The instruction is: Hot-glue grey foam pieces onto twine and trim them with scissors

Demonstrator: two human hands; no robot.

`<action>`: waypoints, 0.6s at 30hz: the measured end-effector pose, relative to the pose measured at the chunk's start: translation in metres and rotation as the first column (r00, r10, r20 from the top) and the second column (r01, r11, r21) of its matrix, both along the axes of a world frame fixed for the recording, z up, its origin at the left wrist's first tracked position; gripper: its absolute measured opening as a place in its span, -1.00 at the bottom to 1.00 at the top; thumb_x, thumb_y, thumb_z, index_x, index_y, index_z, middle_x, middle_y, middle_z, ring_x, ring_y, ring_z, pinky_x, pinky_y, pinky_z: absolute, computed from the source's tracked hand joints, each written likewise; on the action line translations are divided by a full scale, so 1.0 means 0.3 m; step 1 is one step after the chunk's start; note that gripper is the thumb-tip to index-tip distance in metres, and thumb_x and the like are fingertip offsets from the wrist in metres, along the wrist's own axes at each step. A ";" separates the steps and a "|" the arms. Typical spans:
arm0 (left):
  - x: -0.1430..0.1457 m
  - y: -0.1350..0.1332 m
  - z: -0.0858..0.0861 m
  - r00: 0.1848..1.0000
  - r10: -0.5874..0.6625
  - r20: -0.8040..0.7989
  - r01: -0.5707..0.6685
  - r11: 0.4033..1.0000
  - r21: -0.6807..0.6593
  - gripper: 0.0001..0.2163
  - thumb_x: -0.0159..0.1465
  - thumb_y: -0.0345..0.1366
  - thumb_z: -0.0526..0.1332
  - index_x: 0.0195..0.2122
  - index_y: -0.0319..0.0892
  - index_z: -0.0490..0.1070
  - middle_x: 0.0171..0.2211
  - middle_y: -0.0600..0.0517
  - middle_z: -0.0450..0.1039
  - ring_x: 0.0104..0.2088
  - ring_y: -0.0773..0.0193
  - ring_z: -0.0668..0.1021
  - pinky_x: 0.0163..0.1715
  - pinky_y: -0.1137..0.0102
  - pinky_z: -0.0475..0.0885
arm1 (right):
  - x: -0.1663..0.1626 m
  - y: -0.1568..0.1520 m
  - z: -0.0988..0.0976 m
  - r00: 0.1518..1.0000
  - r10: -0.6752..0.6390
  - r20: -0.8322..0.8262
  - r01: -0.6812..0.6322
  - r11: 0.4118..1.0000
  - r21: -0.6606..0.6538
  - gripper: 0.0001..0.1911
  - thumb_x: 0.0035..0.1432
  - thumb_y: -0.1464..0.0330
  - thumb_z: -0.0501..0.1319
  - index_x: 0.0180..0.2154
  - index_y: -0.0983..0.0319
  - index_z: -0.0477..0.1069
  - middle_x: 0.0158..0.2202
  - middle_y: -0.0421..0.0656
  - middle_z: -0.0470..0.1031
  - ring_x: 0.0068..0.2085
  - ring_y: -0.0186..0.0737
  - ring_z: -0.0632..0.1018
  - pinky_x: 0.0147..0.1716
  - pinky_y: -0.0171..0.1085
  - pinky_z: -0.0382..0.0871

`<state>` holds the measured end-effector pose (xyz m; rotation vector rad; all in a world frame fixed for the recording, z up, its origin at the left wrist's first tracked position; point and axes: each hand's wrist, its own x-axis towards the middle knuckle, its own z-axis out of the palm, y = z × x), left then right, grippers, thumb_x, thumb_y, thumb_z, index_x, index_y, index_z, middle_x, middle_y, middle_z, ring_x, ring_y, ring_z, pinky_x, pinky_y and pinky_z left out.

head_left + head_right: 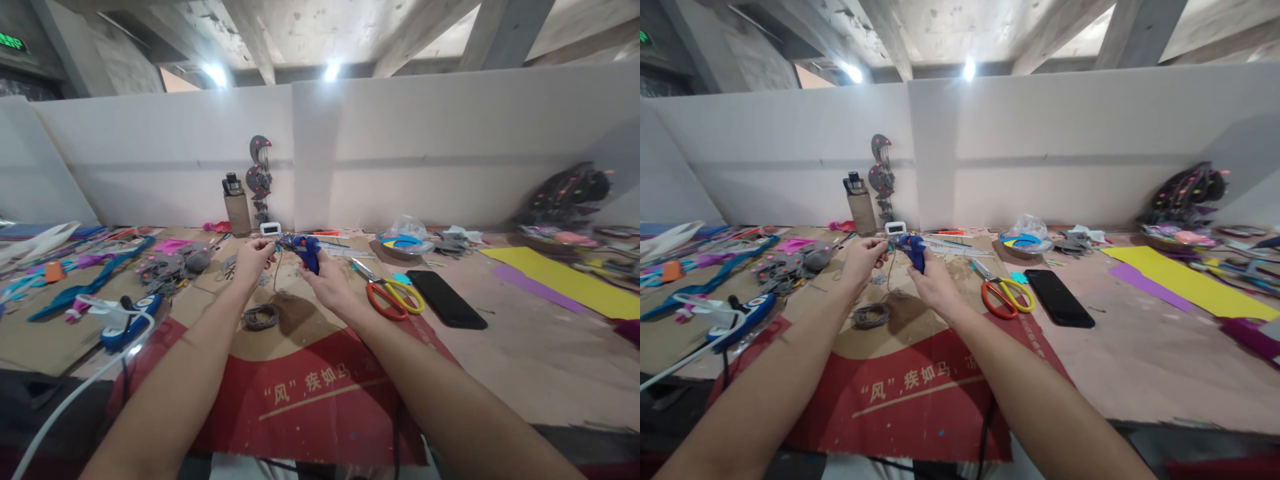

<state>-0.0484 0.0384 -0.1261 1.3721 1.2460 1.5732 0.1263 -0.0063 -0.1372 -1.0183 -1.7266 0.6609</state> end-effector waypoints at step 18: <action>0.004 0.006 0.000 1.000 0.006 -0.006 -0.006 1.000 0.012 -0.79 0.00 -0.20 0.27 -0.46 -0.26 0.39 -0.69 0.10 0.32 -0.69 0.45 0.35 -0.73 0.55 0.12 | 0.000 0.005 -0.005 1.000 -0.008 0.003 0.008 1.000 -0.001 -0.73 0.04 0.33 0.11 -0.15 0.19 0.31 -0.33 -0.18 0.43 -0.35 -0.24 0.40 -0.28 -0.26 0.25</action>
